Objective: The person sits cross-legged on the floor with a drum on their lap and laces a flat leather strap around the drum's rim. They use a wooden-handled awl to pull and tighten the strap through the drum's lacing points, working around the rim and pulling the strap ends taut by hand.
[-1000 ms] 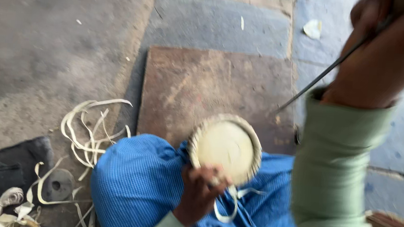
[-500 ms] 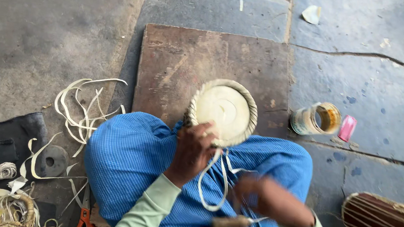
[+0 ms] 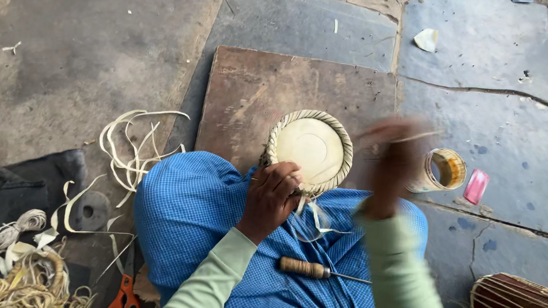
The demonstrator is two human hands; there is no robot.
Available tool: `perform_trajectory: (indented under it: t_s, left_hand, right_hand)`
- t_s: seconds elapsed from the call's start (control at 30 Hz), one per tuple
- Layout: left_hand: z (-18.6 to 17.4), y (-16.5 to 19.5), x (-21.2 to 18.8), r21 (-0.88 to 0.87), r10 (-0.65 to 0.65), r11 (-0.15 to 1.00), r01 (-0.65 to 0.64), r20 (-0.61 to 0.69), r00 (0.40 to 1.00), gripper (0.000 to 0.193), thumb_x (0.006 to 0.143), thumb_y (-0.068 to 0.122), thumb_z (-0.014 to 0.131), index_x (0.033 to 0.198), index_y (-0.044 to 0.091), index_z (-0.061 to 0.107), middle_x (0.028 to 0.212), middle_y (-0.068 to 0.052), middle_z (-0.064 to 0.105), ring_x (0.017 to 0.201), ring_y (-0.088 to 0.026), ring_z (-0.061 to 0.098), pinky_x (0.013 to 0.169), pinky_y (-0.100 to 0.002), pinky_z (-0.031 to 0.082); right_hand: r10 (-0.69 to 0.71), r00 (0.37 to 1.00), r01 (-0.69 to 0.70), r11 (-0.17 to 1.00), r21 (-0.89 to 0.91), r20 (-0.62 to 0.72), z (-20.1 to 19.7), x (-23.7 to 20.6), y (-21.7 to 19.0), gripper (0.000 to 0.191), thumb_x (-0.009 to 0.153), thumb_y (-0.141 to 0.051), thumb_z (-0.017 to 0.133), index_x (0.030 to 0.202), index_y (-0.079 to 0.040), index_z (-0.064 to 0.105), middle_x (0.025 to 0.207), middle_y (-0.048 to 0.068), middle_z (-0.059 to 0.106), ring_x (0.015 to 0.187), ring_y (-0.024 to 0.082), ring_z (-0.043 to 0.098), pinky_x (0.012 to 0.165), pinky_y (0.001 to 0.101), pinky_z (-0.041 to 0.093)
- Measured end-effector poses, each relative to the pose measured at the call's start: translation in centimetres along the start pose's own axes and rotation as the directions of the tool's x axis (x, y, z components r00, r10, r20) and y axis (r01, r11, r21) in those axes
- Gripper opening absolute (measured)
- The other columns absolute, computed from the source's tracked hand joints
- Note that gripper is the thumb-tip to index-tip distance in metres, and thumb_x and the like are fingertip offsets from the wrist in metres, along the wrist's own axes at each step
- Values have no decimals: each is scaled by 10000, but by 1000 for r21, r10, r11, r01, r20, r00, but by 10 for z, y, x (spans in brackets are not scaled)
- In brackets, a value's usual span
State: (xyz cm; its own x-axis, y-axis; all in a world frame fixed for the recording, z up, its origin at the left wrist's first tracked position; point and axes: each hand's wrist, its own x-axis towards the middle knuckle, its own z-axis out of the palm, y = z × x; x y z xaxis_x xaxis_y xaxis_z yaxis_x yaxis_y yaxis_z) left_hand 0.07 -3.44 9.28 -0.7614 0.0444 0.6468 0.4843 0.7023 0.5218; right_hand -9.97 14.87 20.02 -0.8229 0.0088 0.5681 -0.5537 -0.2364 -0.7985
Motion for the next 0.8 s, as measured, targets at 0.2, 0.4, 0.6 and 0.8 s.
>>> perform_trajectory:
  t_s: [0.2,0.4,0.6,0.8]
  left_hand:
    - [-9,4,3,-50,-5,999,6,26,1000,377,849,264,799,1149,122,620,1353,-45,599,1261,-274,574,1031,-444,451]
    - [-17,18,-23,-210,-264,949,234,-124,957,187,1009,229,665,1090,66,624,1119,-120,613,1042,-293,606,894,-415,503]
    - [8,37,-28,-402,-482,765,502,158,862,255,979,267,688,875,40,637,774,-107,630,653,-267,632,588,-384,491]
    - [-12,38,-21,-317,-477,798,512,186,859,120,912,121,712,882,29,643,823,-101,659,686,-265,678,593,-372,536]
  right_hand:
    - [-99,967,191,891,-412,235,-27,60,-22,248,1191,-240,486,1168,4,520,1180,133,612,1140,266,635,1040,406,512]
    - [301,947,-211,845,-491,111,-18,-58,-8,267,920,-209,703,1125,-43,664,1070,128,621,950,252,614,864,360,519]
    - [249,894,97,705,-702,373,-8,-155,11,399,726,-22,788,1110,-19,677,1073,141,624,988,342,607,847,413,513]
    - [217,907,74,761,-644,360,3,-156,-32,382,838,-65,754,1197,-45,628,1366,193,572,1295,387,541,1063,443,471]
